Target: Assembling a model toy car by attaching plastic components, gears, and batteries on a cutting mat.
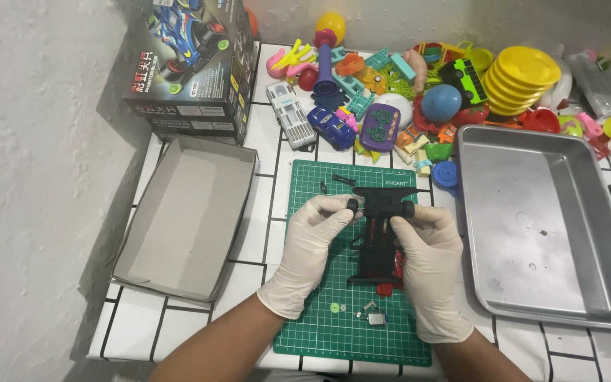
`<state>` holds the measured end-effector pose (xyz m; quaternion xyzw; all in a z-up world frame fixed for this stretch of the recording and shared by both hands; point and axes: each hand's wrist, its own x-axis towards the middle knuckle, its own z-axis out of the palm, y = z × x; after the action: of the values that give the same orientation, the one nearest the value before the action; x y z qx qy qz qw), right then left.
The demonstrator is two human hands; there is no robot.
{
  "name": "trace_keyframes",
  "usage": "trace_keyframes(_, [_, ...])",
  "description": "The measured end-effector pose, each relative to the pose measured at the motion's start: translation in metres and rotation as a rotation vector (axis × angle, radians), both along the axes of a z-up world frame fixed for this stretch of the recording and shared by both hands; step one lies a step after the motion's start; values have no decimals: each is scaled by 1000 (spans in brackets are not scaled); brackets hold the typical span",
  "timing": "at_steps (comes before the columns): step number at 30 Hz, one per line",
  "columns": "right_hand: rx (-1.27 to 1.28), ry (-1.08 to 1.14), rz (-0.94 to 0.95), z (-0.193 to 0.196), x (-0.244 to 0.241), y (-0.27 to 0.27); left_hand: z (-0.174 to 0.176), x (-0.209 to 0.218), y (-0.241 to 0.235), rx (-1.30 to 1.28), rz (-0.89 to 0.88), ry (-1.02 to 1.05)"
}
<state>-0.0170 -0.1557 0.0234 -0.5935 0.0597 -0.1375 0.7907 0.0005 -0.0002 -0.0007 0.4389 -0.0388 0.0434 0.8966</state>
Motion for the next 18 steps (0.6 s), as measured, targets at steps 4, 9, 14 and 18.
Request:
trace_keyframes(4, [-20,-14,-17,-3,-1,0,0,-1,0,15,10,-9])
trace_keyframes(9, [-65,-28,-57,-6,-1,0,3,-2,0,135,61,-70])
trace_keyframes(14, [-81,6,-60,-1,-3,1,3,-4,-1,169,89,-48])
trace_keyframes(18, [-19,58,-48,-5,-1,-1,7,-7,-2,204,76,-53])
